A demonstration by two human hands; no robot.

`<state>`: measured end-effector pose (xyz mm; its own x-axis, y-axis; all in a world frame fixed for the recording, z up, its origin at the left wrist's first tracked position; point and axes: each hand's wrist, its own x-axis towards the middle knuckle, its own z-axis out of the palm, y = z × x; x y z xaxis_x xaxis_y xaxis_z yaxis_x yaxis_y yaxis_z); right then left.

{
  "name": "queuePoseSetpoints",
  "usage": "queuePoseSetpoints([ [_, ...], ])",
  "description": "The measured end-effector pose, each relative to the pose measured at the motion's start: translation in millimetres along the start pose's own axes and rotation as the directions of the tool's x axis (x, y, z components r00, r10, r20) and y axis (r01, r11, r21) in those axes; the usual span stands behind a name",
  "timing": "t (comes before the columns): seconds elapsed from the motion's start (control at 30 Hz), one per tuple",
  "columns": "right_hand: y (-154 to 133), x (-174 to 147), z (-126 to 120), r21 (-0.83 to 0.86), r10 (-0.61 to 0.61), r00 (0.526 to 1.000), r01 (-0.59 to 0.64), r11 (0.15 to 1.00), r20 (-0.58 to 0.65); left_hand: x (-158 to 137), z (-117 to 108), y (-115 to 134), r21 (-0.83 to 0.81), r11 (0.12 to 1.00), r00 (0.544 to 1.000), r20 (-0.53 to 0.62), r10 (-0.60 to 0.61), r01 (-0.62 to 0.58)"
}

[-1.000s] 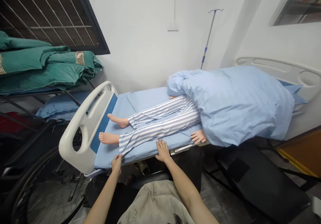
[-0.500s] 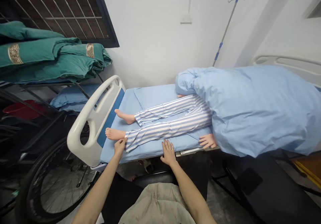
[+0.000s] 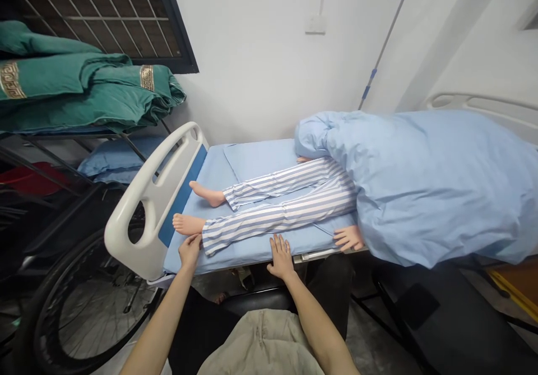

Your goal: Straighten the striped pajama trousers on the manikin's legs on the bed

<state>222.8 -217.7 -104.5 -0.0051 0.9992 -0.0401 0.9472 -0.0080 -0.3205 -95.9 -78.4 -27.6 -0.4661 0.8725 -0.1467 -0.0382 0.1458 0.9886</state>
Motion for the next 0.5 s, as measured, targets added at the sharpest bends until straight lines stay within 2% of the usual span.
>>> queuePoseSetpoints([
  [0.07, -1, -1, -2, -0.002, -0.006, 1.000, 0.006, 1.000, -0.002, -12, -6, -2, -0.007, 0.997, 0.997, -0.010, -0.072, 0.072],
  [0.17, -2, -2, -3, 0.001, -0.005, 1.000, 0.005, 1.000, -0.003, -34, -21, -9, -0.010, 0.994, 0.994, -0.019, -0.109, 0.109],
  [0.3, -3, -1, -2, 0.012, 0.002, 1.000, -0.002, 1.000, 0.002, -60, -33, -20, 0.006, 0.986, 0.986, 0.027, -0.167, 0.167],
  [0.4, -4, 0, -4, 0.029, 0.001, 1.000, -0.001, 1.000, -0.008, -71, -19, -15, -0.026, 0.989, 0.987, 0.074, -0.143, 0.145],
  [0.5, -5, -2, -9, 0.100, 0.004, 1.000, -0.003, 0.995, -0.016, -71, 10, 2, -0.089, 0.990, 0.981, 0.169, -0.094, 0.110],
])
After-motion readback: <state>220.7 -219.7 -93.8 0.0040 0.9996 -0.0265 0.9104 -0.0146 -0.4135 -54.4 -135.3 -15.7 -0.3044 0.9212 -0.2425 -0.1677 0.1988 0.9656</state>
